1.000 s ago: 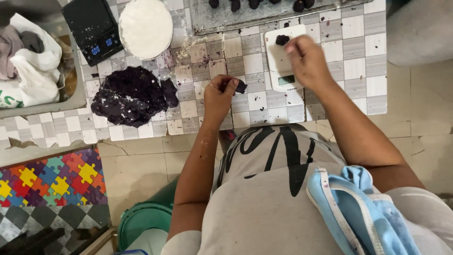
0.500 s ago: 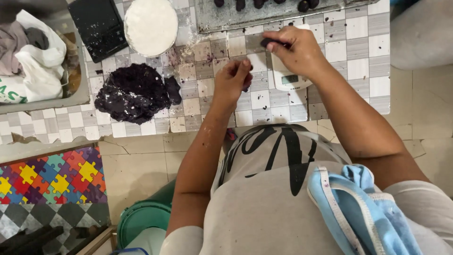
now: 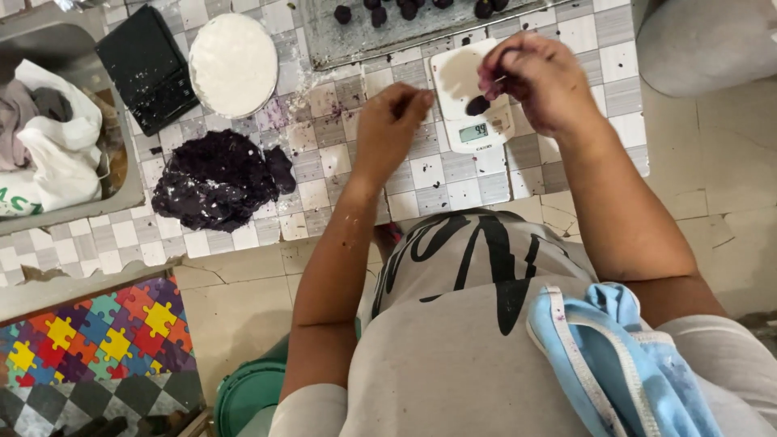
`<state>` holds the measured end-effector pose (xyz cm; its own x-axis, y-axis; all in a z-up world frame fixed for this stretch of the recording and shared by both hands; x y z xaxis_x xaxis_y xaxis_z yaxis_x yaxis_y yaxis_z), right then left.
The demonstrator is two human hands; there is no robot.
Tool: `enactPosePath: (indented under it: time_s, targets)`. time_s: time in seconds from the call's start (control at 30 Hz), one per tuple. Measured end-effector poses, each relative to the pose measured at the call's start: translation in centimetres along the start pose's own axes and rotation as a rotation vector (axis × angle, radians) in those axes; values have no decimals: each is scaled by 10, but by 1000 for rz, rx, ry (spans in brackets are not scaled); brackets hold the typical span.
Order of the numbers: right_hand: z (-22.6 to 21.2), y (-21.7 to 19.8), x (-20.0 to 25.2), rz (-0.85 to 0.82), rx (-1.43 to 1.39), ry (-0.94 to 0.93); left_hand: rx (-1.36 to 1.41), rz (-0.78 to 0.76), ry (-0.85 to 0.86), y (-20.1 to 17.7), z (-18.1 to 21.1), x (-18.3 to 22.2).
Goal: Weighing portions of purple dough on a digital scale and rolling them into small uniform balls.
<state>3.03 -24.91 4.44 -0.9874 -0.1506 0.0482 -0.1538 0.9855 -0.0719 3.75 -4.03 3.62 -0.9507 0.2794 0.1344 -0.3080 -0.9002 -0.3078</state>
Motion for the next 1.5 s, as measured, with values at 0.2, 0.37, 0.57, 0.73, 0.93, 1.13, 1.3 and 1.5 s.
enactPosePath:
  time_s: [0.2, 0.37, 0.57, 0.73, 0.93, 1.13, 1.3, 1.5]
  targets:
    - [10, -20, 3, 333, -699, 292, -733, 199, 7, -14, -85, 22]
    - [28, -8, 5, 365, -554, 111, -930, 235, -2, 0, -92, 34]
    - [4, 116, 32, 65, 506, -733, 1263, -313, 271, 73, -71, -9]
    - [17, 80, 10, -84, 279, -425, 1278, -527, 406, 59, -50, 7]
    - [-19, 93, 7, -153, 1287, -811, 1296, -486, 387, 60, -27, 5]
    - [-12, -8, -66, 116, 1245, -259, 1203, -177, 312, -43, 31, 0]
    - [63, 4, -26, -247, 1277, -94, 715, 167, -119, -38, 36, 9]
    - [109, 9, -1, -77, 1107, -433, 67, -24, -270, 36, -100, -9]
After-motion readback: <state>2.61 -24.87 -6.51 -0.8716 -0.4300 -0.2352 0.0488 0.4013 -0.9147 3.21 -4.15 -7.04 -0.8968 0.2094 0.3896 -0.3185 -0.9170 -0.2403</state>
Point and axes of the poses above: each hand's wrist, its own x-axis away from the middle knuckle, its own y-axis out of the palm, z = x × y, the point moved 1 cm from there along -x, towards the middle knuckle, and after that the axes turned 2 degrees about z, right-handed, at the moved point
